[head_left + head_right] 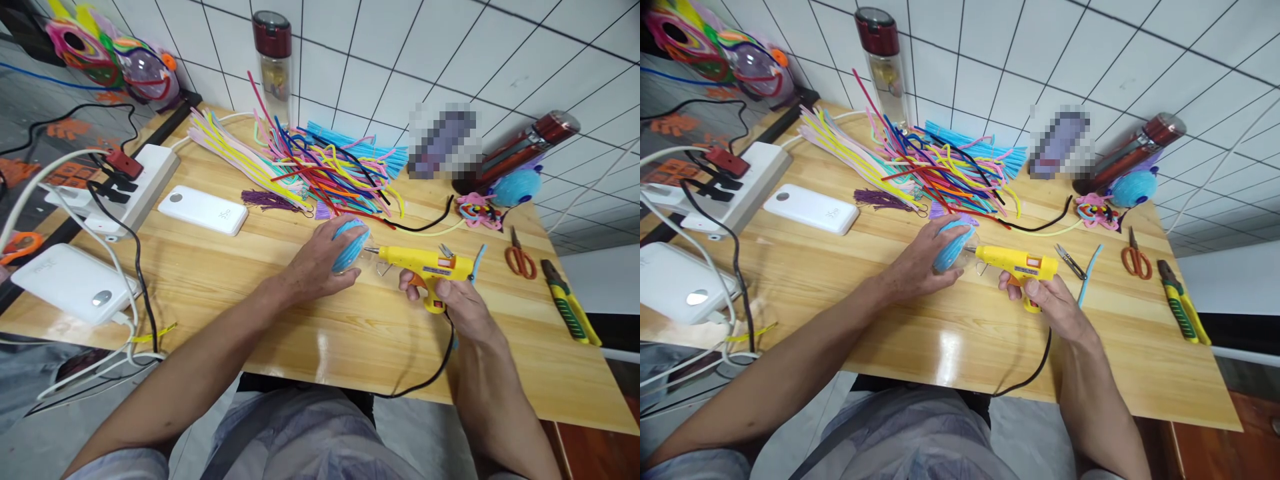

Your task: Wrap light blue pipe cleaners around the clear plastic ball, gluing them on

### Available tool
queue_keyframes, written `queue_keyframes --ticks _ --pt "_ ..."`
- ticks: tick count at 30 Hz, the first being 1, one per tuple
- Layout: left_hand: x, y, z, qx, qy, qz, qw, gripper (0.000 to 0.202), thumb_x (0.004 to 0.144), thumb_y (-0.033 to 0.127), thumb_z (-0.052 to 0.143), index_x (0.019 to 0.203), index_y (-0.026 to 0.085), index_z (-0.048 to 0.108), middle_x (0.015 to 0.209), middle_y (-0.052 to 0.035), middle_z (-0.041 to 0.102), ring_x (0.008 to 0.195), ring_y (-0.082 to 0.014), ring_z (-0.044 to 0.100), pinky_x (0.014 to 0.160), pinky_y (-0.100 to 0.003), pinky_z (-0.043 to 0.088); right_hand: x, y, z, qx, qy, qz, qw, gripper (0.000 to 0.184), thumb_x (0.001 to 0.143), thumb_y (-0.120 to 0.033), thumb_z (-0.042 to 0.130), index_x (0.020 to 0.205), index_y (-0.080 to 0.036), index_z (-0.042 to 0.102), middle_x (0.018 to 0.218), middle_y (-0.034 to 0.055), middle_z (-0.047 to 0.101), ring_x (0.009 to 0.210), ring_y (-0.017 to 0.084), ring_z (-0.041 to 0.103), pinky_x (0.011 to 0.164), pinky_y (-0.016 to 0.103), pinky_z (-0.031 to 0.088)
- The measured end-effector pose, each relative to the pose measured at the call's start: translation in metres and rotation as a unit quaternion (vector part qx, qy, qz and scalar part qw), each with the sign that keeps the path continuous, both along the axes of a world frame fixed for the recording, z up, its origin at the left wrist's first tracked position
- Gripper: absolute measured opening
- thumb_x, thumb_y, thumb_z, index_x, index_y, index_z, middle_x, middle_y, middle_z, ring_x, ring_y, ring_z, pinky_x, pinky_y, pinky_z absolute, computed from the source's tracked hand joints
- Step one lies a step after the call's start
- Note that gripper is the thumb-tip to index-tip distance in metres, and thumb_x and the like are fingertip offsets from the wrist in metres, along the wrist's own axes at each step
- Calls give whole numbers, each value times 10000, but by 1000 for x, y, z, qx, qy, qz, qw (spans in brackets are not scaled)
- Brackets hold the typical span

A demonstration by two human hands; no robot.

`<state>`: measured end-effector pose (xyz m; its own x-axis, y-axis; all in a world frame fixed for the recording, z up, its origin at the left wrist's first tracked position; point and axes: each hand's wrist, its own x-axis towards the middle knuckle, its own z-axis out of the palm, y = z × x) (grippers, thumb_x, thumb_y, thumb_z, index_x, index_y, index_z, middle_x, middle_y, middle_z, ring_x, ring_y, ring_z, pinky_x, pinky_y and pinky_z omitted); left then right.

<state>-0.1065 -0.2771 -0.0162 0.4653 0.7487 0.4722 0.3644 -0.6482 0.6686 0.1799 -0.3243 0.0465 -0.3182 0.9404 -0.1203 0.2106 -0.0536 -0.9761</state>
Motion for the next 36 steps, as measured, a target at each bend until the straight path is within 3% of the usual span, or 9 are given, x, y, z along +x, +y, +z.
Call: queue_keyframes --ticks 8,15,23,31,36 --pt "0 -2 1 20 8 2 1000 681 948 291 704 1585 233 470 1652 -209 455 1560 -371 450 1302 -593 385 12 1 -8 11 -6 -5 1000 584 887 -790 681 1017 -234 805 988 121 771 747 257 644 703 439 563" --pt "1 -2 2 6 -1 -4 1000 731 903 259 719 1581 280 446 1646 -183 461 1561 -375 449 1294 -619 395 10 3 -4 19 -14 -9 1000 593 862 -805 702 982 -235 814 924 112 778 711 253 642 657 424 542" --pt "-2 -3 7 6 0 -9 1000 704 864 210 715 1520 252 461 1627 -199 467 1562 -386 447 1289 -619 404 5 1 -2 26 -10 7 1000 570 889 -776 705 960 -222 815 905 117 787 712 252 663 642 412 536" --pt "-8 -3 9 -35 4 -31 999 699 920 245 694 1569 303 442 1708 -169 385 1618 -367 376 1330 -609 345 3 -1 0 29 -12 21 999 571 910 -789 680 949 -237 819 922 108 792 702 229 656 609 375 516" --pt "-11 -3 8 -36 4 -39 999 668 966 269 667 1589 299 428 1704 -166 384 1627 -348 352 1334 -594 338 0 0 4 25 7 27 999 577 906 -782 703 966 -216 799 947 112 795 706 209 659 640 367 571"
